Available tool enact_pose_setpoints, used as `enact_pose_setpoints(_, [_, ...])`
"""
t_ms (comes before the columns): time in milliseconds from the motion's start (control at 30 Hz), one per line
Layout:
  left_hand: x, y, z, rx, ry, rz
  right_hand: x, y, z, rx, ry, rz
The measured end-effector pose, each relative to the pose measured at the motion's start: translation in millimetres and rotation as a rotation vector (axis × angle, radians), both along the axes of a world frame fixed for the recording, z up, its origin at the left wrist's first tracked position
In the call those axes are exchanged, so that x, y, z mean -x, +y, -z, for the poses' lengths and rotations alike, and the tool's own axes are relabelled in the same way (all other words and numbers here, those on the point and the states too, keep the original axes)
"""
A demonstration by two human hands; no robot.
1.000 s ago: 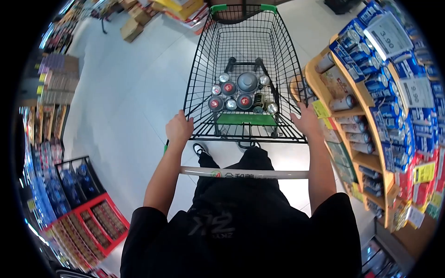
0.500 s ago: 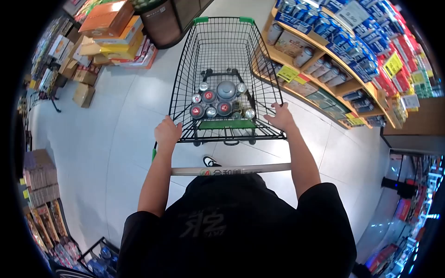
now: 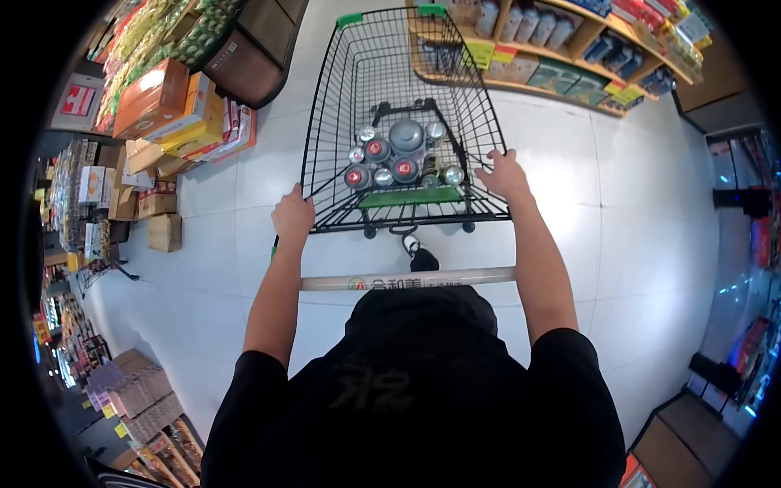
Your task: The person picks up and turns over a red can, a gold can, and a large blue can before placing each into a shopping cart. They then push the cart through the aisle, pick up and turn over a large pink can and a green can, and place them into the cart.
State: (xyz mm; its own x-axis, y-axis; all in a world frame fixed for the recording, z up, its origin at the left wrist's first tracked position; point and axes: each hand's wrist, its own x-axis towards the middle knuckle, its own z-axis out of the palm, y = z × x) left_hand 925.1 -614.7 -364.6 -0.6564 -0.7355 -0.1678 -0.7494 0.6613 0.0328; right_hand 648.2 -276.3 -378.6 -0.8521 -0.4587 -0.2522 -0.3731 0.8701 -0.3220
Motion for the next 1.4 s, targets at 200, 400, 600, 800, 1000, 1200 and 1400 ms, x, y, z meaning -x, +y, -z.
enact_pose_setpoints(200, [6.9,-21.2,-5.0,-0.036,-0.049,0.107,-46.2,8.2,-5.0,-0.017,-0.031,0.169])
enact_pose_setpoints(400, [23.4,-52.8,4.1,-0.074,0.010,0.214,-86.5,7.1,3.6,-0.043,-0.008,0.272])
enact_pose_setpoints(600, [56.6,-87.8,25.2,-0.118,0.031,0.339,-105.3,4.5,27.0,-0.072,-0.010,0.326])
enact_pose_setpoints(800, [80.6,-101.9,26.7,-0.180,0.025,0.485,-127.7,0.9,36.1,-0.147,-0.023,0.415])
enact_pose_setpoints(1000, [130.5,-127.5,42.8,-0.130,0.030,0.613,-136.4,-17.0,41.5,-0.154,-0.053,0.557])
enact_pose_setpoints(1200, [189.1,-146.7,43.3,-0.127,0.028,0.711,-125.8,-42.1,35.8,-0.130,-0.054,0.660])
enact_pose_setpoints(1400, [243.7,-138.8,23.7,-0.110,0.049,0.759,-89.7,-36.2,32.5,-0.106,-0.004,0.733])
